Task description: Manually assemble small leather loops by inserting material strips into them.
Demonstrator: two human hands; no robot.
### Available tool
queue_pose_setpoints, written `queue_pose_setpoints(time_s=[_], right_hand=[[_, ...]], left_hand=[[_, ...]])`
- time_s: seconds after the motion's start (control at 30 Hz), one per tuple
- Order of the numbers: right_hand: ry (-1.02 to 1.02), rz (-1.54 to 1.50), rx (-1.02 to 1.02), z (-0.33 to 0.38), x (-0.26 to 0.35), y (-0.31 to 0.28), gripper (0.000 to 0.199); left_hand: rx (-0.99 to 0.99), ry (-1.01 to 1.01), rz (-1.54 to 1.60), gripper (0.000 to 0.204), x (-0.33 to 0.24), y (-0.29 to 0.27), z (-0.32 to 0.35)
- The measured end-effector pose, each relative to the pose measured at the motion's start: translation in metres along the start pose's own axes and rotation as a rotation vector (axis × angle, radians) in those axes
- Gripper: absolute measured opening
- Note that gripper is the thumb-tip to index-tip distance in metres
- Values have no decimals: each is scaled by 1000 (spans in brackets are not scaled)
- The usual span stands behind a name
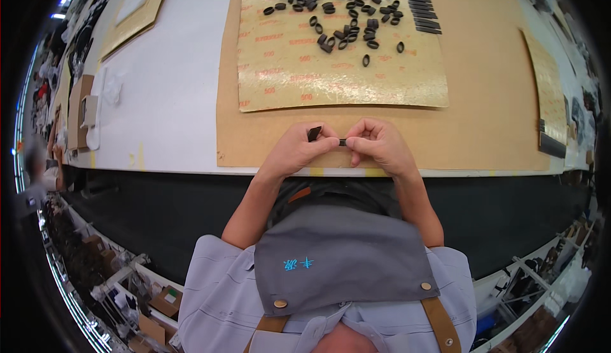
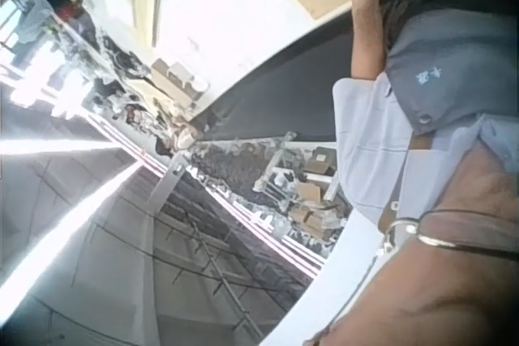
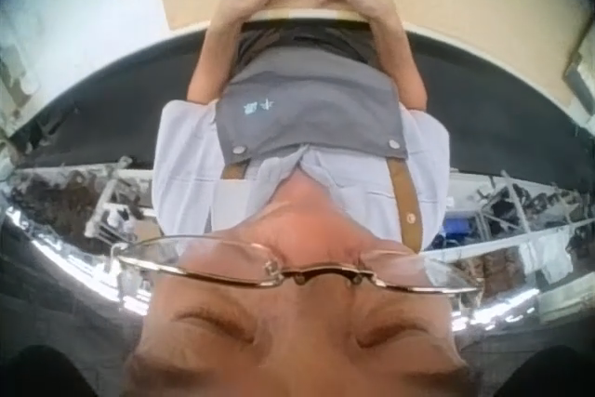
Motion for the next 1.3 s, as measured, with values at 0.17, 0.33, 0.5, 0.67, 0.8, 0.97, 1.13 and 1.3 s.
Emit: queue_pose_setpoints(time_s=[0.17, 0.33, 0.5, 0.67, 0.8, 0.97, 1.13, 1.3], right_hand=[[36, -21, 41, -6, -7, 4, 8], [31, -29, 2, -5, -11, 6, 7], [50, -11, 0, -6, -11, 8, 7], [45, -11, 33, -5, -10, 9, 8], [-33, -52, 43, -2, -7, 4, 13], [-17, -101, 72, -1, -7, -2, 15], [16, -51, 59, -3, -6, -1, 14], [88, -5, 61, -4, -7, 4, 12]], left_hand=[[0, 11, 6, 14, 11, -4, -2], [-35, 14, 18, 14, 12, -5, 3], [-13, 33, 58, 14, 15, -5, 2], [-39, 2, 35, 13, 19, -7, -3], [-46, -59, 55, 13, 24, -8, -7], [-41, -46, 97, 13, 25, -8, -7], [-55, -42, 71, 13, 23, -7, -7], [-78, -15, 53, 14, 24, -7, -8]])
Point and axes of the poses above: each hand's wrist, its own z-axis away from the middle knuckle, its own y-axis out of the palm, x = y × z, the point moved 9 cm from there along -z, towards the middle knuckle, and after that the axes turned 6 degrees about -y, right-handed, at the moved point
